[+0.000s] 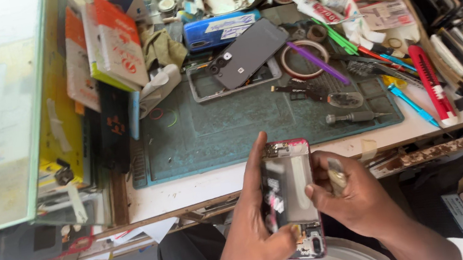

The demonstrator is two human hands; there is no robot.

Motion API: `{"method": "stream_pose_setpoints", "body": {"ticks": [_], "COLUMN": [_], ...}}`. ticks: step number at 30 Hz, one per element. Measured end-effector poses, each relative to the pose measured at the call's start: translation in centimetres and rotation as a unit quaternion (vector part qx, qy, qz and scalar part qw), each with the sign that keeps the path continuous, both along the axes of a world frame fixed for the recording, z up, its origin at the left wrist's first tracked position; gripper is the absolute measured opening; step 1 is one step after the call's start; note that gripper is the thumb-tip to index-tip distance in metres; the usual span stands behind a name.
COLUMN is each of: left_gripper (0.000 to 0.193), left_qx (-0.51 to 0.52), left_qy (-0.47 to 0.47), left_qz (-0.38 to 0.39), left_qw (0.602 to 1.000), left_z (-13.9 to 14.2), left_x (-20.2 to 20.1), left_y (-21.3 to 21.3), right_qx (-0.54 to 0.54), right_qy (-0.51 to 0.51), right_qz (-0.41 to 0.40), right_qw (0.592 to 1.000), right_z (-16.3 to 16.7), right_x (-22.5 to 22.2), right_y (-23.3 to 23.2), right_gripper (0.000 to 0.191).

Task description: The person removes the battery from a disassembled smartphone, then uses a plastic spudger to pry and clean adhesive residue from the phone's interior. The person then uses a syringe to apply liquid adhesive to the battery compartment.

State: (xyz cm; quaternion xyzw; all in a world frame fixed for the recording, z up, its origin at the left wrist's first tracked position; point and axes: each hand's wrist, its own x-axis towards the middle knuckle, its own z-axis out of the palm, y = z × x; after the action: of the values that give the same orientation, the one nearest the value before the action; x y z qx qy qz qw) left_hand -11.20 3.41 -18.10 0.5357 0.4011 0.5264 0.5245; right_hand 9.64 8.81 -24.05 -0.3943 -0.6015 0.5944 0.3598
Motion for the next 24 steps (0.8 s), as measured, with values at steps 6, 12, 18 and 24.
{"method": "stream_pose_setpoints", "body": {"ticks": [6, 12, 18, 24], "left_gripper": [0.121, 0.133, 0.106, 0.093], "left_qx": [0.001, -0.061, -0.1, -0.155], "left_qy": [-0.003, 0.038, -0.087, -0.308], "left_qz": [0.001, -0.086, -0.11, -0.128], "left_qw": [1.0, 0.994, 0.985, 0.93], "left_z": [0.3, 0.4, -1.0, -1.9], "left_x": [-0.7, -1.8, -1.7, -1.1], "left_y": [0.3, 0.2, 0.1, 0.4], "right_qx": [0.028, 0.436, 0.541, 0.396], "right_qy": [-0.042, -0.229, -0.221, -0.086], "right_qz": [-0.026, 0.021, 0.073, -0.005], "right_qw": [0.998, 0.87, 0.808, 0.914], "right_z": [4.2, 8.0, 7.4, 5.0], "right_x": [-0.7, -1.3, -1.4, -0.4], "right_y": [0.7, 1.3, 2.6, 3.4], "right_gripper": [0.035, 0.054, 0.05, 0.02]}}
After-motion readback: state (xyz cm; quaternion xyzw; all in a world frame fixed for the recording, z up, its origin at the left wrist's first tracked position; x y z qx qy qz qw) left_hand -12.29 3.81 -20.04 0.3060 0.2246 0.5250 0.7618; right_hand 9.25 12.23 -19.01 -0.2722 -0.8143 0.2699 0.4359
